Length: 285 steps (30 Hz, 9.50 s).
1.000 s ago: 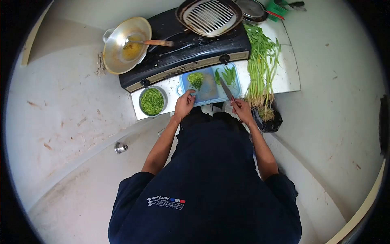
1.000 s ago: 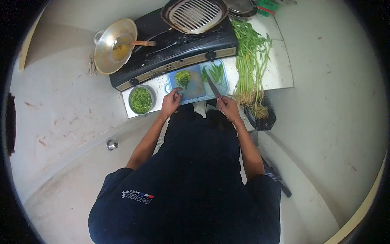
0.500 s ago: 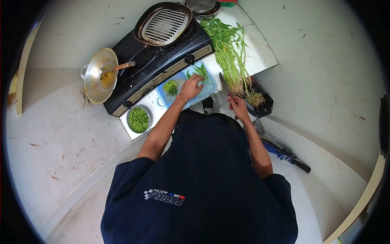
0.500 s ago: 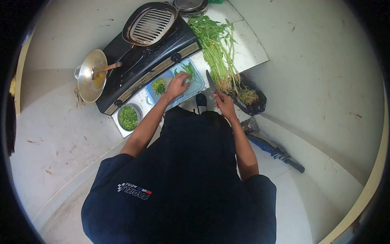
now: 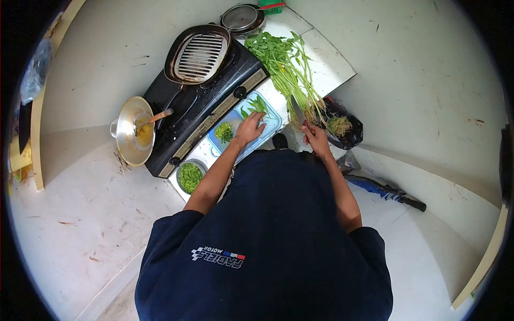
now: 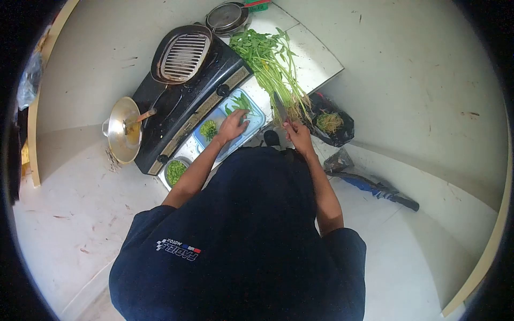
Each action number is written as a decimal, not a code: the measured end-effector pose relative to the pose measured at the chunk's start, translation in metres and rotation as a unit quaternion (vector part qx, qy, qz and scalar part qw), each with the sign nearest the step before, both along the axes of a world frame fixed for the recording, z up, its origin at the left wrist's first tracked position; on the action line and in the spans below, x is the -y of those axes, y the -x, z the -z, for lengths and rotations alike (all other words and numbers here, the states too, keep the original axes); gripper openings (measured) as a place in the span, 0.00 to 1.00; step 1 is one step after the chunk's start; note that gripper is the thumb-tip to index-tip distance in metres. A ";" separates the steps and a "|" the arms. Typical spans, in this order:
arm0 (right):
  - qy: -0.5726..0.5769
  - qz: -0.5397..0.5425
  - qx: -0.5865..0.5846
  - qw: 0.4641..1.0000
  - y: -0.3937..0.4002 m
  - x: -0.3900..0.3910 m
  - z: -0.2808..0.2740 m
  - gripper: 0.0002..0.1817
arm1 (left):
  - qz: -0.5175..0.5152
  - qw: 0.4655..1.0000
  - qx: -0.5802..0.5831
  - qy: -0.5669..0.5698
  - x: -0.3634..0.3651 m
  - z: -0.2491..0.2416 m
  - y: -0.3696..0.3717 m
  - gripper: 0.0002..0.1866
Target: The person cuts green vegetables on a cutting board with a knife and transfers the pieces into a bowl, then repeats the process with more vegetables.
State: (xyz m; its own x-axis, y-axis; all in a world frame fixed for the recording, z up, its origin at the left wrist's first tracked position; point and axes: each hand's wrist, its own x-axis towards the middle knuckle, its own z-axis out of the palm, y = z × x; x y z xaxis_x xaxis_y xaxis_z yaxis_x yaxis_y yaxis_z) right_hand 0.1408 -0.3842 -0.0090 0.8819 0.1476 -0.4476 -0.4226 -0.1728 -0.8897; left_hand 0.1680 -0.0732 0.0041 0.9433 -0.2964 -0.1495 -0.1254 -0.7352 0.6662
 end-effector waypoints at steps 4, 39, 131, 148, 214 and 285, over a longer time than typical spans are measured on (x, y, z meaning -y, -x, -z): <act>0.012 -0.006 0.011 1.000 -0.004 -0.005 0.007 0.19 | 0.004 0.998 -0.031 -0.048 0.000 0.003 -0.004 0.19; 0.041 -0.004 0.010 0.999 0.001 -0.004 0.004 0.22 | 0.149 0.947 0.215 -0.185 0.018 0.026 -0.045 0.13; -0.095 -0.302 0.071 0.946 -0.050 -0.166 -0.090 0.14 | -0.312 0.923 -0.041 0.220 -0.011 -0.100 0.118 0.07; 0.179 -0.558 0.224 0.778 -0.018 -0.155 -0.032 0.24 | -0.489 0.869 0.066 0.048 -0.052 0.011 0.185 0.10; 0.300 -0.598 0.354 0.654 -0.003 -0.180 -0.002 0.24 | -0.461 0.882 0.095 -0.015 -0.041 0.018 0.190 0.12; 0.271 -0.581 0.368 0.674 0.009 -0.205 0.009 0.24 | -0.410 0.899 0.136 -0.074 -0.051 0.022 0.181 0.09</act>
